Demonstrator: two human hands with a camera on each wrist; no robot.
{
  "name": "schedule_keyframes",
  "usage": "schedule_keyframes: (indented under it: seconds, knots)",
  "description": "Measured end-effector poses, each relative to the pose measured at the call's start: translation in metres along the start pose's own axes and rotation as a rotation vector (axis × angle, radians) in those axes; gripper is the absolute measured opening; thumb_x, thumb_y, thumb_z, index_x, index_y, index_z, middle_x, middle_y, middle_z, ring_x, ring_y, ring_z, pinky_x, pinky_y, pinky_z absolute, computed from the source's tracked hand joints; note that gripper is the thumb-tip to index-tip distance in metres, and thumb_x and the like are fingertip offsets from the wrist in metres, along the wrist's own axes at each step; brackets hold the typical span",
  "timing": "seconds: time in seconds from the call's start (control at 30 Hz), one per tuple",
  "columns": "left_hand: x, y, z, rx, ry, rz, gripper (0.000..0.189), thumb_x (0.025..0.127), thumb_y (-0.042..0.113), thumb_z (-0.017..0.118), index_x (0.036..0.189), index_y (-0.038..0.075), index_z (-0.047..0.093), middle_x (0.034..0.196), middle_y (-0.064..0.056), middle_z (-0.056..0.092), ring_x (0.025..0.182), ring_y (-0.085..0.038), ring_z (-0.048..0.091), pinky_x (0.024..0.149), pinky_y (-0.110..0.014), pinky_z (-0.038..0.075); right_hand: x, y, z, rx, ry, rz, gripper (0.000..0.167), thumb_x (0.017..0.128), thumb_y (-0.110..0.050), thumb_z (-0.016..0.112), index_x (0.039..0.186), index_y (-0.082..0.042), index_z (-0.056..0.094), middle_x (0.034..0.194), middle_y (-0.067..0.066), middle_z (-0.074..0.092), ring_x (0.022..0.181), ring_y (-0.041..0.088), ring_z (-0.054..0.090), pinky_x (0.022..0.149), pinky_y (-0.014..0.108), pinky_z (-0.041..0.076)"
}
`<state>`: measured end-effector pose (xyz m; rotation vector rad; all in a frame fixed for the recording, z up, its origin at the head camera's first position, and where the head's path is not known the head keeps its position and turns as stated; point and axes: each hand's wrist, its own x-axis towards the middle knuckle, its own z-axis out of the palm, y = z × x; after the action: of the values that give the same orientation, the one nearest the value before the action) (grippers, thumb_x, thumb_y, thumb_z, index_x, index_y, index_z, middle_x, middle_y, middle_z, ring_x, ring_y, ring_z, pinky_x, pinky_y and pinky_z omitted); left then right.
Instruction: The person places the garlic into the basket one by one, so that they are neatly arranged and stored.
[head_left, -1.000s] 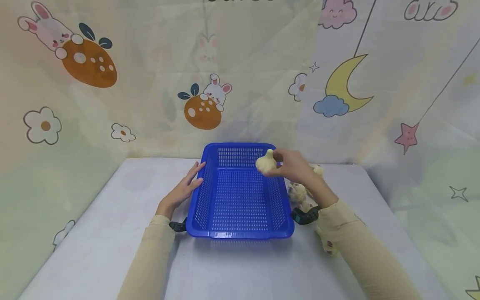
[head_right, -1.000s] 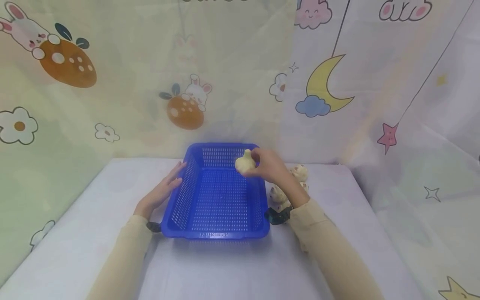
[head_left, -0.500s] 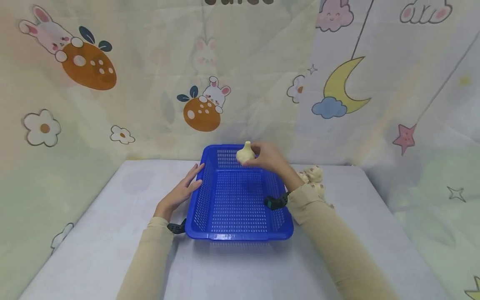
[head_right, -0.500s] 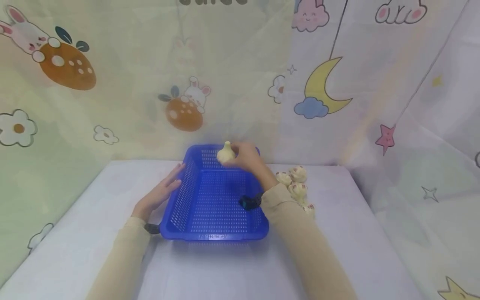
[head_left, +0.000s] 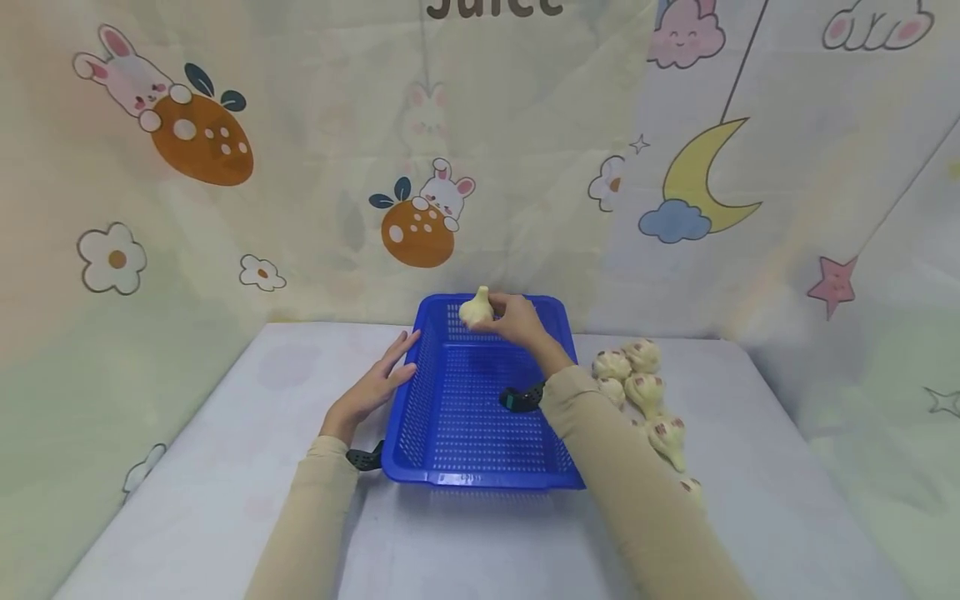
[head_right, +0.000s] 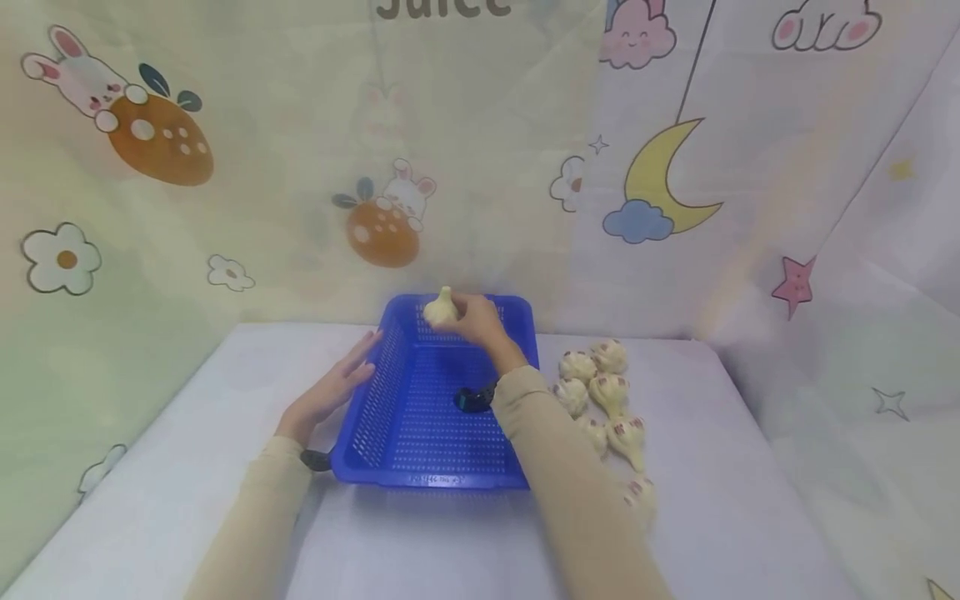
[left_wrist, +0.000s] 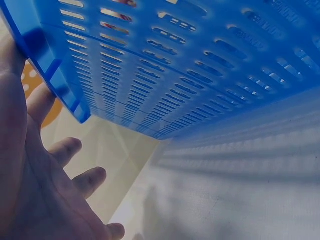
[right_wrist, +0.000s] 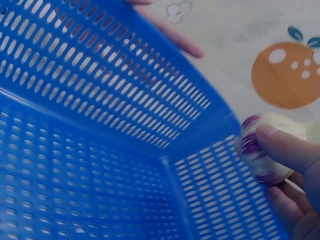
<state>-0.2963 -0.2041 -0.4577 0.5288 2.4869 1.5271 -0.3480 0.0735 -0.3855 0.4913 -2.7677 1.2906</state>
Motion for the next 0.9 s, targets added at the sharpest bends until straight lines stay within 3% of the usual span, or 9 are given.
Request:
schedule_keyframes:
  seconds: [0.2,0.33,0.47,0.6,0.9]
  knots:
    - [0.000,0.000,0.002,0.013,-0.001,-0.023,0.059,0.097,0.040,0.049,0.148,0.045,0.019,0.162,0.003,-0.005,0.148,-0.032,-0.006,0.109,-0.072,0.003,0.003,0.015,0.018,0.085,0.002,0.076,0.071,0.080,-0.027,0.077,0.139,-0.004,0.047,0.134,0.017,0.056,0.120,0.030,0.058,0.096,0.039,0.050]
    - [-0.005,0.012,0.001,0.015,-0.012,-0.017,0.061,0.099,0.031,0.047,0.151,0.035,0.018,0.162,-0.004,-0.006,0.148,-0.036,-0.006,0.108,-0.073,0.003,0.004,0.021,0.026,0.163,0.019,0.119,0.068,0.079,-0.023,0.078,0.138,-0.005,0.049,0.132,0.016,0.058,0.119,0.029,0.058,0.096,0.040,0.050]
    - [-0.011,0.026,0.000,0.009,-0.015,-0.007,0.061,0.099,0.024,0.046,0.153,0.026,0.018,0.161,-0.010,-0.005,0.147,-0.038,-0.005,0.108,-0.072,0.005,0.007,0.025,0.034,0.150,0.019,0.145,0.067,0.077,-0.024,0.079,0.135,-0.005,0.052,0.125,0.016,0.063,0.113,0.029,0.061,0.095,0.040,0.050]
    - [-0.013,0.031,0.000,0.001,-0.020,0.006,0.060,0.099,0.022,0.045,0.153,0.022,0.018,0.161,-0.013,-0.004,0.147,-0.039,-0.004,0.109,-0.071,0.005,0.010,0.031,0.043,0.128,0.007,0.168,0.067,0.075,-0.025,0.081,0.133,-0.004,0.055,0.120,0.016,0.065,0.110,0.028,0.063,0.094,0.039,0.051]
    - [-0.014,0.031,-0.002,-0.001,-0.020,0.022,0.060,0.099,0.021,0.045,0.153,0.020,0.019,0.161,-0.014,-0.003,0.147,-0.040,-0.005,0.108,-0.073,0.003,0.014,0.042,0.059,0.139,0.002,0.191,0.066,0.072,-0.026,0.083,0.128,-0.001,0.058,0.123,0.016,0.064,0.111,0.029,0.062,0.096,0.039,0.050]
